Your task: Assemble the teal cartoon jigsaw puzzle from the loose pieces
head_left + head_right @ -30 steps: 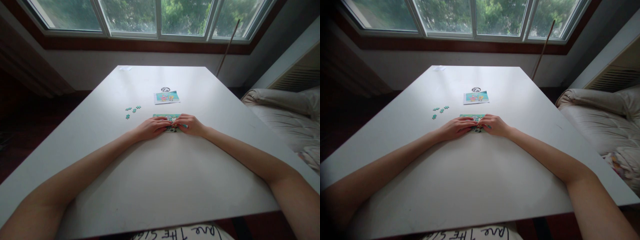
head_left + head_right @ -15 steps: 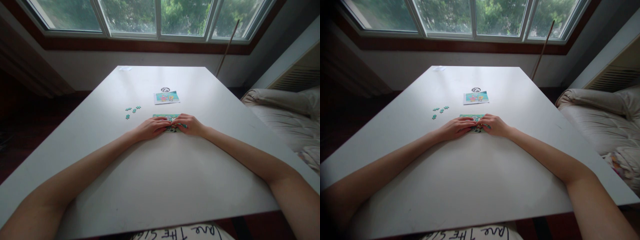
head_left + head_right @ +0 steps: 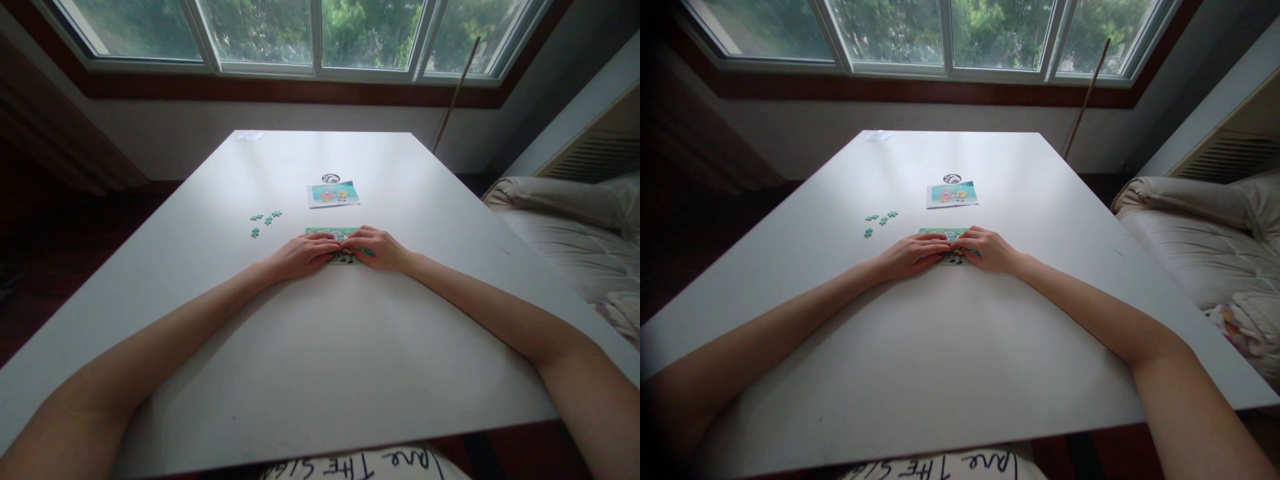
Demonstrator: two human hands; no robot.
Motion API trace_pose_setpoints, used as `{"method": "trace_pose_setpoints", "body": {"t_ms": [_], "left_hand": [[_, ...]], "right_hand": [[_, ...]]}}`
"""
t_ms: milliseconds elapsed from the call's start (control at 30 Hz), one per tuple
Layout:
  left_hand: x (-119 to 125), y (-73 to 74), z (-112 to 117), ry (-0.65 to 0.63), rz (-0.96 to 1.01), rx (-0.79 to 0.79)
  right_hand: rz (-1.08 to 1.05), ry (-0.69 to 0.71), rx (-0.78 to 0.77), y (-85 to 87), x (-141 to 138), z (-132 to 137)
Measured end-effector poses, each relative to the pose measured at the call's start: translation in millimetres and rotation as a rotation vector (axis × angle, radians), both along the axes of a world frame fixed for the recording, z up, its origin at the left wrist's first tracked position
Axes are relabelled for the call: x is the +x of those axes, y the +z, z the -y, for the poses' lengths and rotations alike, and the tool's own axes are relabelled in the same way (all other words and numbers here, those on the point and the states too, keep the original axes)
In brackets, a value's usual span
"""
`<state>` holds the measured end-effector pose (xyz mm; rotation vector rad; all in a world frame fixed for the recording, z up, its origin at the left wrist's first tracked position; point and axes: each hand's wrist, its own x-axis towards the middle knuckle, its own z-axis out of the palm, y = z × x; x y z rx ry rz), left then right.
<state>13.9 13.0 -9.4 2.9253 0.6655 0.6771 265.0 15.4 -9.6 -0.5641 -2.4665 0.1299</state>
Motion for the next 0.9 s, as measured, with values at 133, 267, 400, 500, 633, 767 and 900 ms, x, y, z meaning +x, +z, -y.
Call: {"method": "trace_pose_setpoints", "body": {"t_ms": [133, 267, 400, 500, 633, 767, 900], "left_hand": [[0.0, -0.3, -0.1, 0.0, 0.013, -0.007], [0.1, 0.5, 0.5, 0.0, 0.016, 0.007], [0.2, 0.7, 0.6, 0.004, 0.0, 0.022], [0.2, 0.4, 0.5, 0.005, -0.005, 0.031], [0.3, 1.1, 1.0, 0.007, -0.003, 0.034], [0.1, 2.0, 1.6, 0.007, 0.001, 0.025], [-0.4, 1.4, 1.3, 0.014, 0.0, 0.012]], "right_hand": [[-0.006, 0.001, -0.006, 0.5, 0.3, 0.3], [-0.007, 0.002, 0.0, 0.9, 0.3, 0.6], [-0.005, 0.003, 0.003, 0.9, 0.7, 1.0], [-0.004, 0.006, 0.002, 0.4, 1.0, 0.6], [-0.008, 0.014, 0.003, 0.4, 0.7, 0.4], [-0.008, 0.013, 0.017, 0.7, 0.5, 0.4], [-0.002, -0.007, 0.034, -0.7, 1.2, -1.9]]}}
